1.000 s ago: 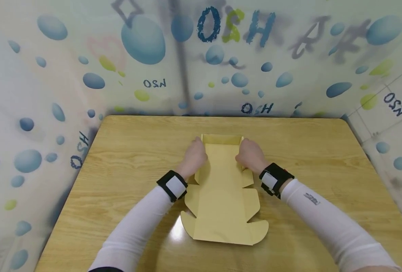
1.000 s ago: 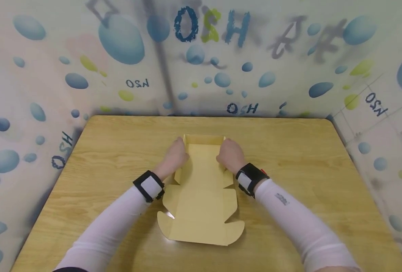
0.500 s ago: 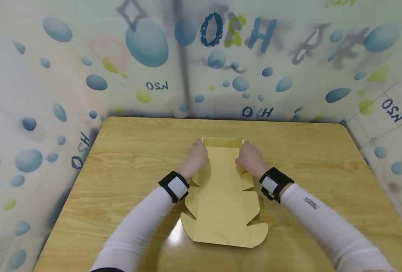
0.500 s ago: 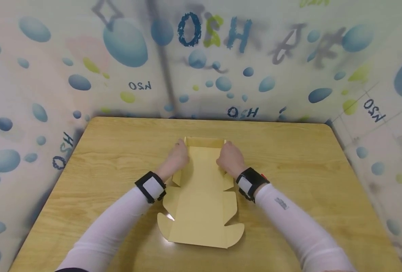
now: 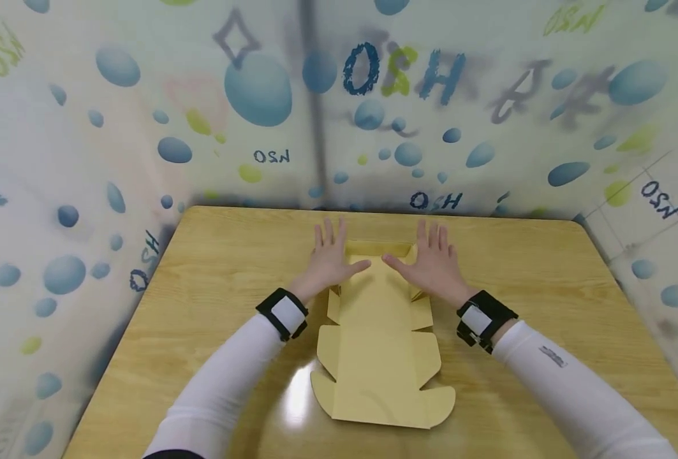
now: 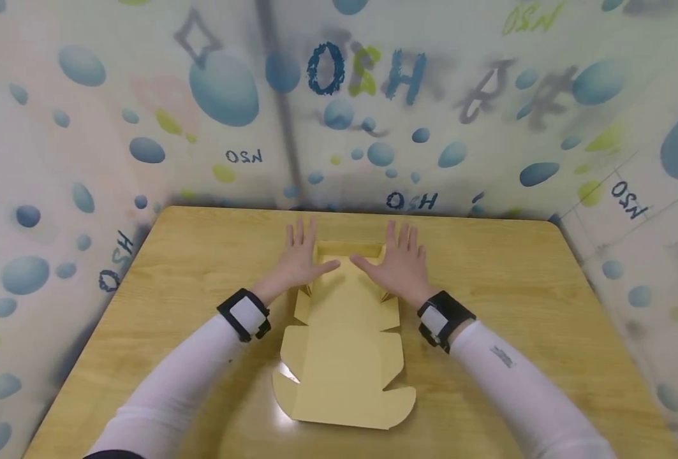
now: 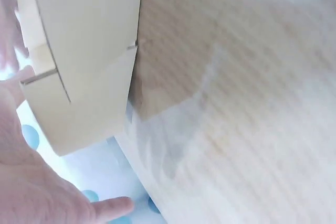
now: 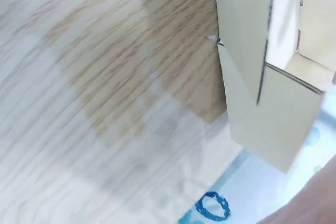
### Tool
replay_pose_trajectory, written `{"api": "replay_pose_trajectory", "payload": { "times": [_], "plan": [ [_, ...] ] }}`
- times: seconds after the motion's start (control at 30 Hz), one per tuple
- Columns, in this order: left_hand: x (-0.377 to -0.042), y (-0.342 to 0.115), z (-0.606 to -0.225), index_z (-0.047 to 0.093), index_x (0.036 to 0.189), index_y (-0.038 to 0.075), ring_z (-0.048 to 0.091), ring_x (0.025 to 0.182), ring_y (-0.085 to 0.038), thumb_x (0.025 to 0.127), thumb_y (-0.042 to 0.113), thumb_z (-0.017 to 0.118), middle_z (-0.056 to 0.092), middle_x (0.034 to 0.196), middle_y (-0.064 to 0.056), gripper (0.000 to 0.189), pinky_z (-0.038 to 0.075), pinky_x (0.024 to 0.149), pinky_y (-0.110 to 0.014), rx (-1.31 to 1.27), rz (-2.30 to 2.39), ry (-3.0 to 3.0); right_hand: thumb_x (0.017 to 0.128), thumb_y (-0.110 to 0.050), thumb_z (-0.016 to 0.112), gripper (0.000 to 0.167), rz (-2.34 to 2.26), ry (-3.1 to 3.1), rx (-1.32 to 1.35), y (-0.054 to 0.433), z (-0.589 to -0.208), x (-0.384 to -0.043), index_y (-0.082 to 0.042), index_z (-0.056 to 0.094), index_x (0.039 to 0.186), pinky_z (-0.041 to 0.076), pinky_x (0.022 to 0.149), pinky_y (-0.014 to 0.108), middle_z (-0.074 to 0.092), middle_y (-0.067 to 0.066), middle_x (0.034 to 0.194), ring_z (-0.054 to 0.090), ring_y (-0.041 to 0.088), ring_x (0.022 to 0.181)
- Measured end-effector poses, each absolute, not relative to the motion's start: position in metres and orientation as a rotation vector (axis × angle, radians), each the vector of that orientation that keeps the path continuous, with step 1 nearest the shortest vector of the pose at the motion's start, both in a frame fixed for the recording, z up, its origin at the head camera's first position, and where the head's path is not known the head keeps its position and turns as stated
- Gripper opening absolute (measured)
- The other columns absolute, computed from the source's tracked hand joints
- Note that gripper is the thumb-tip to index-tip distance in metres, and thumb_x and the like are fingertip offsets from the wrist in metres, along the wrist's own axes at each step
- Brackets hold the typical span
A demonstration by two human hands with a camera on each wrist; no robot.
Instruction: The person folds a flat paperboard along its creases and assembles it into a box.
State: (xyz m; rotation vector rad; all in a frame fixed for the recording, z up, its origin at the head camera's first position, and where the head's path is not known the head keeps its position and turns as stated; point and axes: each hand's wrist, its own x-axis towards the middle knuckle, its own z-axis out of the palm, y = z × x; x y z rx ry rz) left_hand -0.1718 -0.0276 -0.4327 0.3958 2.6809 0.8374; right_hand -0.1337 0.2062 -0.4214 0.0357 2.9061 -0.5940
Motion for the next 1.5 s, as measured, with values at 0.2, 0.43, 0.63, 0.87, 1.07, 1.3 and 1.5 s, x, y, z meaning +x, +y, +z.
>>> {"api": "replay_pose_trajectory", "payload": {
  "times": [0.2,0.43,0.63,0.87,1.07,1.3,1.5],
  "plan": [
    [-0.181,-0.035,-0.43,-0.009,0.17,0.019,-0.02,0.164,-0.045,0.098,0.055,0.068,-0.023,0.175,-0.018,0.112,0.021,0.132,-0.065,0.496,0.705,2.657,0.094,-0.084,0.046,0.123,-0.603,2.865,-0.026,0.213,-0.425,-0.117,-0.005,-0.012,0.168,0.003,0.126,0.078,-0.017,0.029,0.174,-0.015,0.05,0.163],
    [-0.194,-0.036,-0.427,-0.003,0.171,0.018,-0.016,0.164,-0.046,0.099,0.05,0.07,-0.017,0.177,-0.018,0.107,0.022,0.131,-0.065,0.62,0.647,2.582,0.095,-0.081,0.048,0.122,-0.603,2.796,-0.009,0.225,-0.431,-0.091,0.0,-0.009,0.167,0.003,0.126,0.078,-0.012,0.031,0.174,-0.011,0.053,0.162],
    [-0.202,-0.033,-0.423,0.01,0.171,0.017,0.009,0.166,-0.045,0.102,0.045,0.067,0.007,0.179,-0.019,0.094,0.023,0.134,-0.057,0.756,0.565,2.567,0.094,-0.082,0.051,0.126,-0.618,2.744,-0.022,0.225,-0.436,-0.076,0.006,-0.004,0.166,0.008,0.126,0.078,-0.004,0.035,0.173,-0.004,0.057,0.161],
    [-0.207,-0.023,-0.421,0.051,0.155,0.009,0.054,0.147,-0.03,0.105,0.025,0.066,0.058,0.157,-0.012,0.054,0.044,0.124,-0.044,0.87,0.604,2.596,0.096,-0.063,0.067,0.099,-0.79,2.66,0.004,0.22,-0.434,-0.068,0.015,0.04,0.152,0.06,0.089,0.051,0.063,0.033,0.135,0.069,0.043,0.111],
    [-0.208,-0.015,-0.426,0.063,0.145,0.01,0.06,0.141,-0.029,0.105,0.015,0.066,0.065,0.15,-0.01,0.041,0.05,0.118,-0.043,0.954,0.445,2.663,0.093,-0.016,0.072,0.031,-1.057,2.522,-0.034,0.225,-0.436,-0.071,-0.01,0.055,0.068,0.031,0.052,0.02,0.049,-0.007,0.051,0.064,0.009,0.053],
    [-0.206,-0.015,-0.426,0.065,0.143,0.008,0.064,0.136,-0.031,0.105,0.009,0.063,0.067,0.146,-0.011,0.039,0.055,0.112,-0.044,0.961,0.386,2.669,0.091,-0.006,0.068,0.039,-1.045,2.48,-0.049,0.232,-0.432,-0.076,-0.015,0.04,0.065,0.04,0.053,0.02,0.036,-0.01,0.053,0.065,0.007,0.051],
    [-0.204,-0.021,-0.426,0.07,0.132,0.003,0.07,0.12,-0.03,0.104,0.006,0.062,0.074,0.131,-0.015,0.03,0.057,0.104,-0.042,0.966,0.491,2.63,0.086,-0.003,0.069,0.043,-0.77,2.592,-0.267,0.24,-0.414,-0.101,-0.017,0.035,0.063,0.027,0.057,0.021,0.026,-0.01,0.057,0.031,0.006,0.052]
  ]
}}
